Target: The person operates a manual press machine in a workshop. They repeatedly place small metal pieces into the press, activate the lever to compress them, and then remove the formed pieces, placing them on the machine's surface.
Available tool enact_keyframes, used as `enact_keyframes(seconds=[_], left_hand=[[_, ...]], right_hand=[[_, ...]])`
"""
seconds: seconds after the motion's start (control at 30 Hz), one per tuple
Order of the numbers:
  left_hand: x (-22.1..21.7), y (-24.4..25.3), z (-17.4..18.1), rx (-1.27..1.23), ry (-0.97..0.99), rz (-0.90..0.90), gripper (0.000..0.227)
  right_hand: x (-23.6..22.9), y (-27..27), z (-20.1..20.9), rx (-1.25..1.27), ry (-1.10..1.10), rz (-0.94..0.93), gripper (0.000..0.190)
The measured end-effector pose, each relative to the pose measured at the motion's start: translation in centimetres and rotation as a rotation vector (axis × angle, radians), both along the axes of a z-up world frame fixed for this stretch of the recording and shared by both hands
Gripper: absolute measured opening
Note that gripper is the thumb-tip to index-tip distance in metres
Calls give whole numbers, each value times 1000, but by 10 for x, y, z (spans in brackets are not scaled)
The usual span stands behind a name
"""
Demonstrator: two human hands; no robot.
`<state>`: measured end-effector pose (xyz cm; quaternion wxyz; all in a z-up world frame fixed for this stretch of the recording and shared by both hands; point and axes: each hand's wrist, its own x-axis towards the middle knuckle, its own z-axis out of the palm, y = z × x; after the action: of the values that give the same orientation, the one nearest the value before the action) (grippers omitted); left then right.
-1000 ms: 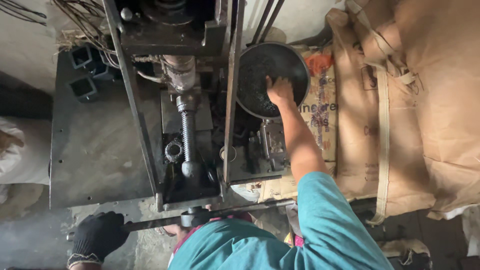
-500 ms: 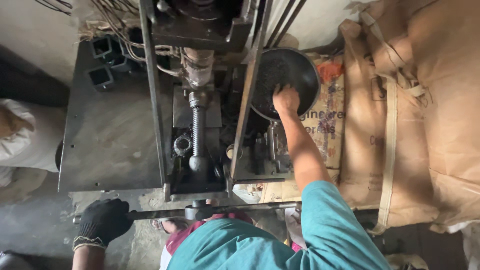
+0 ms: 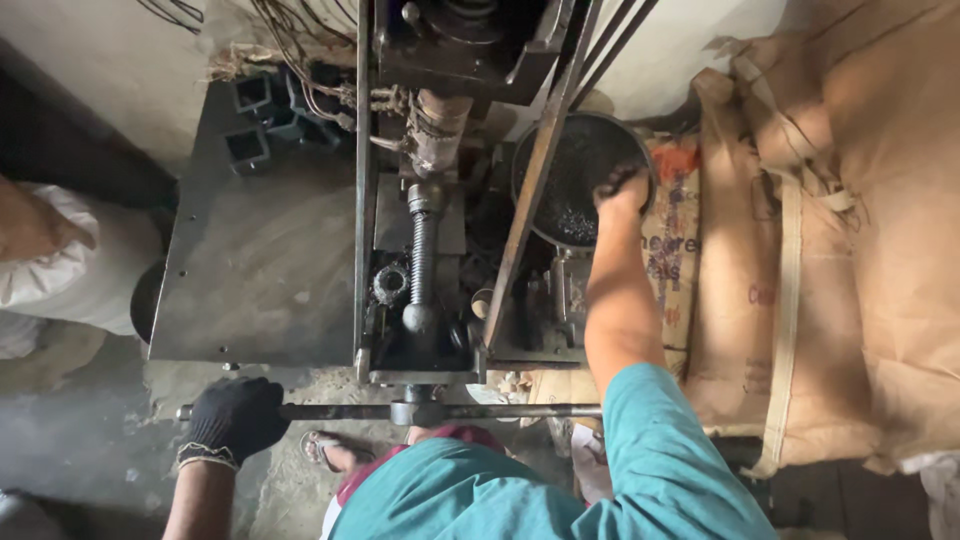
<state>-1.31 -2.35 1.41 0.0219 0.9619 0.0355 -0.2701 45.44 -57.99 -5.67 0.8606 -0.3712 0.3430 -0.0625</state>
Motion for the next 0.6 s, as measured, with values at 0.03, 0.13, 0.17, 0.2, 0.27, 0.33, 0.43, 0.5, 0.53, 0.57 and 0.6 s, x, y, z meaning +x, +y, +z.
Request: enact_keyframes(seconds=[0.03,0.13,0.17,0.2,0.27,0.33,0.43,0.5,0.53,0.57,0.6], left_hand=[[0,1,1,-5,-31,-17,23],[-2,0,3,-23,-87,-56,23],[-1,0,4,-31,-88,-55,22],[0,2,4,-39,-89,-54,22],[-1,3,1,-52,-94,-61,20],[-4,4,-2,-73,-136,-78,20],[-7,7,-2,-101,-206,-84,21],[-7,6,0,-109,-173,-50,21],[-7,7,2,-116,-171,-68,21],[-6,8,4,-121,-171,-85,21],[-5,8,6,-126,-171,-102,21]], right_hand=[[-2,-7,6,149,-109,3,37],[-5,-22,30,500,-477,10,39],[-3,-27,42,562,-498,-22,34],[-1,-31,54,624,-519,-53,31],[2,-38,76,55,-593,-206,26],[10,-46,102,-1213,-567,-416,23],[21,-42,139,-1663,-508,-506,23],[29,-30,165,-1570,-461,-392,23],[33,-22,178,-1546,-457,-363,23],[34,-13,192,-1522,-450,-333,23],[35,-3,206,-1507,-446,-308,23]])
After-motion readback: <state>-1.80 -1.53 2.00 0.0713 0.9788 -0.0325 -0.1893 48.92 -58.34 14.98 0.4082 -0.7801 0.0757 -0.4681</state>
